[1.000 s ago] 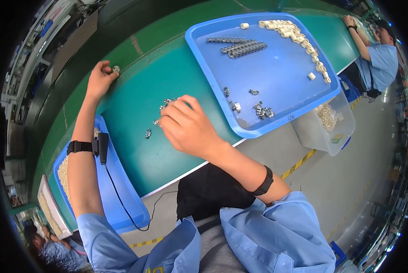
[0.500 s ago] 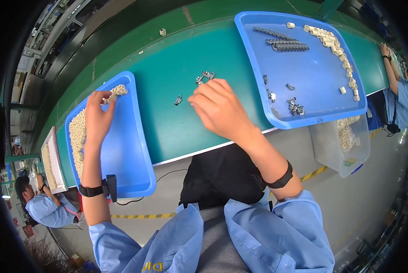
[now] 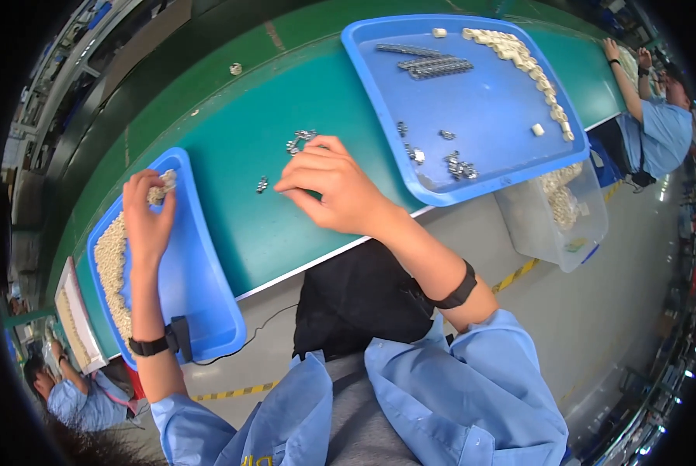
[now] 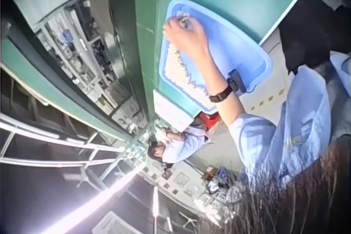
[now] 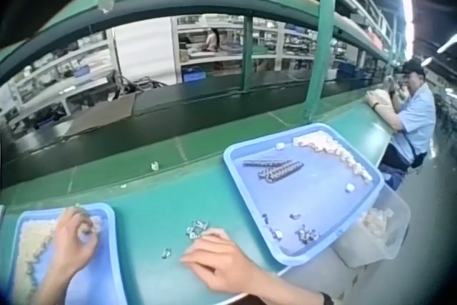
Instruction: The person is manually assembling small electronics components into a carrier strip at a factory workbench.
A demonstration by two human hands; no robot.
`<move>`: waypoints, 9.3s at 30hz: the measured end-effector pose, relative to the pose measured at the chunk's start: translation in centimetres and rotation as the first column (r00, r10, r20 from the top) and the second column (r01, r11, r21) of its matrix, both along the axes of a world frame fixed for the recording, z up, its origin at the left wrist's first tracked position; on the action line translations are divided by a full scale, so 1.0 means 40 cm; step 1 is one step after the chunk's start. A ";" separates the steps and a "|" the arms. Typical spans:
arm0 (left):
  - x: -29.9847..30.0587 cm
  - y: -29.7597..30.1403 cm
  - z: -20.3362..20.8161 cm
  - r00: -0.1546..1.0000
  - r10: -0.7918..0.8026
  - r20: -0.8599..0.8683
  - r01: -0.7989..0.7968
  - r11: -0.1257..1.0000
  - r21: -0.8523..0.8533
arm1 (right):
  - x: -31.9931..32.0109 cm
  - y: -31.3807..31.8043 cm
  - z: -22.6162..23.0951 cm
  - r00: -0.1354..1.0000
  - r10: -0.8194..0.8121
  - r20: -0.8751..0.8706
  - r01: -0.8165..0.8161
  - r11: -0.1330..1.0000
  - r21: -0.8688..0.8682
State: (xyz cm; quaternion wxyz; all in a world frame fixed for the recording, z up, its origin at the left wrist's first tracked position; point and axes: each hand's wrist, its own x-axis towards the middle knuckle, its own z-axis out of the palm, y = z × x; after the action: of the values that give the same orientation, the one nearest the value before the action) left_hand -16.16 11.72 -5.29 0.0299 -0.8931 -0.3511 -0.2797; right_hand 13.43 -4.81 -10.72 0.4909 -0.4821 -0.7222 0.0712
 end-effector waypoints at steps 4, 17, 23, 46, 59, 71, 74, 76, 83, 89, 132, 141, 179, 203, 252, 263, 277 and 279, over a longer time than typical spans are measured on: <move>-0.010 -0.106 0.043 0.982 0.005 0.190 0.053 0.952 -0.301 | -0.003 -0.002 0.010 0.969 0.094 -0.229 -0.114 0.991 -0.073; 0.084 -0.438 0.027 0.568 0.098 0.817 0.692 0.481 -0.539 | -0.079 -0.123 0.222 0.933 0.237 -0.272 -0.230 0.972 0.056; 0.080 -0.448 0.035 0.531 0.109 0.841 0.764 0.369 -0.530 | -0.083 -0.151 0.251 0.955 0.206 -0.213 -0.193 0.978 0.078; 0.110 -0.464 0.028 0.465 0.195 0.864 0.811 0.297 -0.503 | -0.073 -0.173 0.258 0.973 0.180 -0.143 -0.176 0.984 0.037; 0.112 -0.468 0.022 0.467 0.207 0.860 0.816 0.274 -0.509 | -0.079 -0.185 0.260 0.970 0.154 -0.186 -0.162 0.987 -0.025; 0.102 -0.450 -0.008 0.411 0.439 0.799 0.912 -0.189 -0.365 | -0.088 -0.191 0.226 0.943 0.300 -0.147 -0.301 0.953 0.012; 0.094 -0.435 0.020 0.533 0.427 0.731 0.846 -0.288 -0.449 | -0.092 -0.201 0.202 0.933 0.337 -0.130 -0.337 0.941 0.016; 0.099 -0.421 0.052 0.703 0.413 0.579 0.709 -0.341 -0.617 | -0.091 -0.198 0.175 0.934 0.340 -0.105 -0.339 0.940 0.030; 0.107 -0.298 0.114 0.886 -0.023 0.463 0.458 0.206 -0.865 | -0.053 -0.129 0.138 0.972 0.231 0.037 -0.231 0.973 0.013; 0.230 0.005 0.137 0.956 -0.175 0.236 0.282 0.772 -0.570 | 0.025 -0.014 0.040 0.867 -0.434 0.246 0.462 0.884 -0.068; -0.074 0.005 -0.016 0.973 0.222 -0.067 -0.229 0.963 -0.142 | -0.020 0.069 -0.009 0.956 -0.270 0.118 0.261 0.961 0.088; -0.028 0.012 -0.044 0.949 0.277 -0.150 -0.288 0.956 -0.056 | -0.016 0.059 -0.008 0.967 -0.253 0.027 0.253 0.967 0.012; 0.088 -0.461 0.022 0.567 -0.007 0.824 0.700 0.530 -0.477 | -0.119 -0.166 0.233 0.859 0.293 -0.420 -0.303 0.952 0.045; 0.095 -0.474 0.031 0.557 0.010 0.830 0.742 0.443 -0.503 | -0.115 -0.192 0.234 0.910 0.253 -0.327 -0.253 0.967 0.045; 0.153 0.117 0.196 0.882 0.010 0.472 0.260 0.824 -0.503 | 0.010 -0.037 0.002 0.898 -0.293 0.327 0.302 0.953 0.024; -0.167 -0.016 -0.044 0.901 0.431 -0.047 -0.408 0.809 -0.424 | -0.003 -0.041 -0.007 0.928 -0.237 0.287 0.206 0.969 0.134; -0.121 0.024 -0.088 0.902 0.424 0.078 -0.370 0.854 -0.367 | 0.021 -0.066 -0.006 0.977 -0.084 0.194 0.069 0.994 0.084; -0.131 -0.005 -0.066 0.899 0.431 0.079 -0.371 0.845 -0.386 | 0.023 -0.068 -0.006 0.974 -0.062 0.219 0.048 0.997 0.065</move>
State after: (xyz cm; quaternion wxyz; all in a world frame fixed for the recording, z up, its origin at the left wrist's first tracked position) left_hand -21.40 11.50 -7.91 -0.1056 -0.7638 -0.5769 -0.2694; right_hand 14.33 -7.55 -10.96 0.4233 -0.4921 -0.7605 -0.0178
